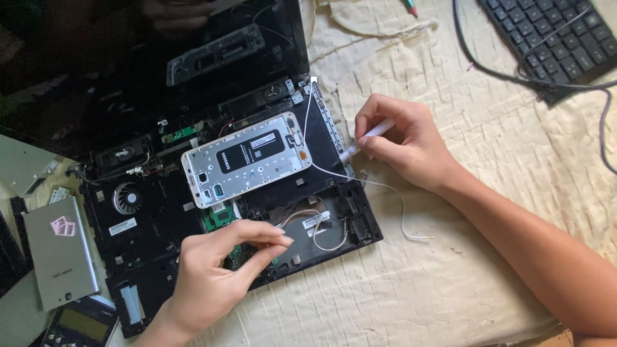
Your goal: Repairing internal laptop components and handling a phone mid-frame using a plastic tool.
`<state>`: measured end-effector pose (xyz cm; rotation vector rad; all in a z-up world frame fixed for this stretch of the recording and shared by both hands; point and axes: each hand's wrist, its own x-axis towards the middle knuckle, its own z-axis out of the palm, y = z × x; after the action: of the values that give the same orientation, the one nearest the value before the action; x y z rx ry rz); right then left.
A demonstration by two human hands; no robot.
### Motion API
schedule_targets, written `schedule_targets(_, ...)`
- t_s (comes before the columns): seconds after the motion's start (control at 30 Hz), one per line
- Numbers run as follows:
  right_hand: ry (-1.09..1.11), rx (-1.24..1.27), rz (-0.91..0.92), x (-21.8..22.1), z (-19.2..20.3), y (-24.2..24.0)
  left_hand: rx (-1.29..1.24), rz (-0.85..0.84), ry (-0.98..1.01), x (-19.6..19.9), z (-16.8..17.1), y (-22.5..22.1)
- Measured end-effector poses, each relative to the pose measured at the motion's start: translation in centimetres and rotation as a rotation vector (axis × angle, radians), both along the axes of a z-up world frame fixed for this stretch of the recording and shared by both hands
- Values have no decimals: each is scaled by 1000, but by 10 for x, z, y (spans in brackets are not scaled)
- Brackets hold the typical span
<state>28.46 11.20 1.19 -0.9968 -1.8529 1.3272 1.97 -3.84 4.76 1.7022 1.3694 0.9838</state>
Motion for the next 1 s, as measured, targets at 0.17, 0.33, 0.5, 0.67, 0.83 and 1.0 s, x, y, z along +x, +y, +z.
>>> schedule_targets(0.17,38,-38,13,-5,3,-4,10,-5,-66,2,-10,-3)
schedule_targets(0.33,-17,178,-23,-9,6,-19,-39,-26,-104,-1,-13,-1)
schedule_targets(0.5,62,251,36,-26,28,-54,0,-26,-133,-2,-13,2)
schedule_targets(0.67,108,262,241,-39,39,-72,108,-65,-177,-1,-15,5)
schedule_targets(0.83,129,275,326,-39,32,-75,40,-44,-178,-3,-15,5)
schedule_targets(1.0,151,275,354,-40,34,-74,57,-51,-214,-4,-16,2)
